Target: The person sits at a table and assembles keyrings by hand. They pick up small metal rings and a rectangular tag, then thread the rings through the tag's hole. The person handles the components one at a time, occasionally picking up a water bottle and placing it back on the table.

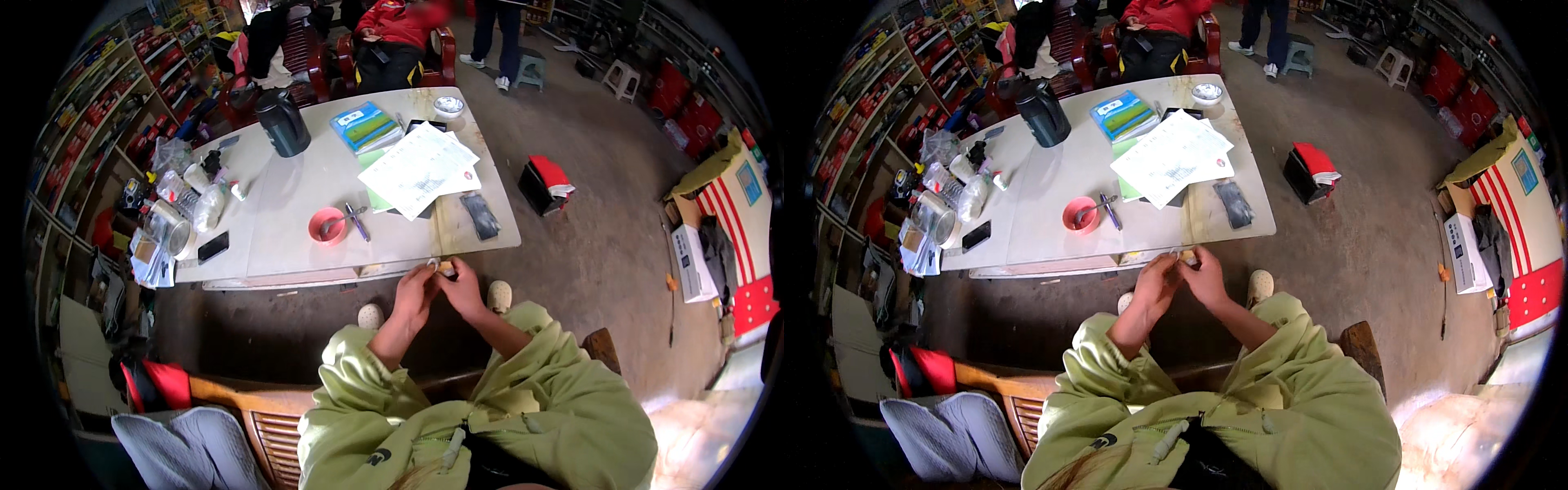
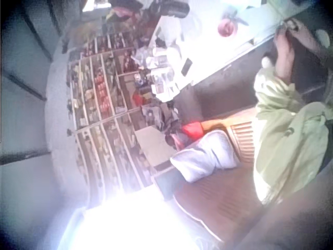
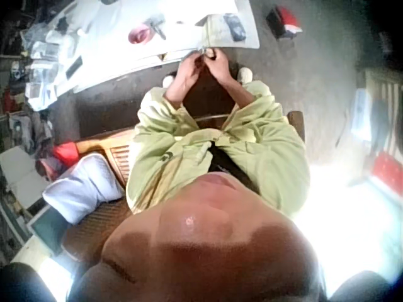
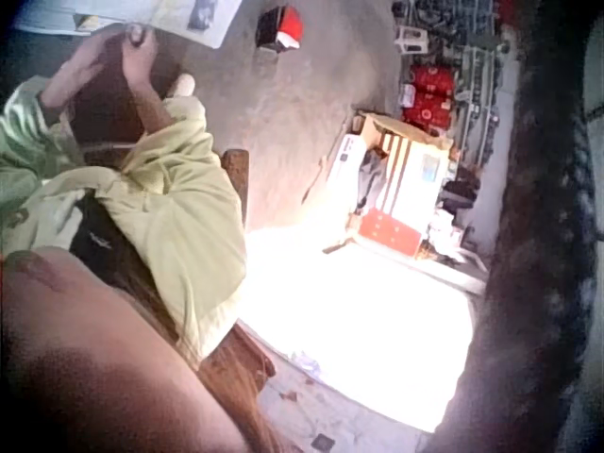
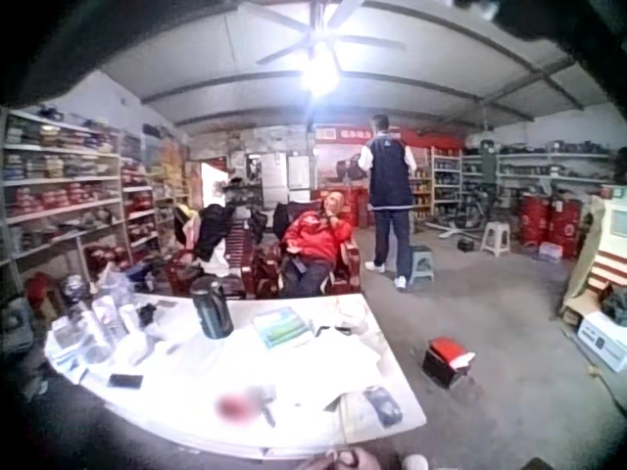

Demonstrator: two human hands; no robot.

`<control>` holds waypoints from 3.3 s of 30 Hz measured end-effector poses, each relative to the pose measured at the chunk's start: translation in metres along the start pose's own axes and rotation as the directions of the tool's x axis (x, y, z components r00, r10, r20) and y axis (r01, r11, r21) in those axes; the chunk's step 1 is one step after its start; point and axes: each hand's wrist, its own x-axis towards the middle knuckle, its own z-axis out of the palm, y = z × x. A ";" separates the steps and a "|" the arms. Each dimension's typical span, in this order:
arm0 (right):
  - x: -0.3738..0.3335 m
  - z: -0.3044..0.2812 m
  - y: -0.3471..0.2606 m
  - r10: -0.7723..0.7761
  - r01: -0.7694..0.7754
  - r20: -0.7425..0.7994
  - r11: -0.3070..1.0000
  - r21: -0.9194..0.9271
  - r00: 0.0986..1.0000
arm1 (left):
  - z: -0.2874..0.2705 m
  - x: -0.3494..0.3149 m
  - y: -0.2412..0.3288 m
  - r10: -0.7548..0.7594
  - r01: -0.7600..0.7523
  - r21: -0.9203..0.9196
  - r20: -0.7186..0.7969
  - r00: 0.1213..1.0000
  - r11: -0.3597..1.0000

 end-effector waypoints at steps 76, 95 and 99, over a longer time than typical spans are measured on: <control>0.205 0.313 -0.057 0.254 -0.662 0.713 0.649 0.375 0.653 | -0.016 0.096 0.081 0.550 -0.301 -0.511 0.454 0.701 0.805; 0.127 0.100 -0.015 -0.255 0.269 0.115 0.955 -0.123 0.960 | -0.041 0.104 0.043 0.181 -0.198 -0.092 -0.161 0.970 0.976; 0.123 0.070 0.036 -0.204 0.207 0.036 0.962 -0.179 0.978 | -0.033 0.099 0.032 0.287 -0.286 0.038 -0.240 0.928 0.957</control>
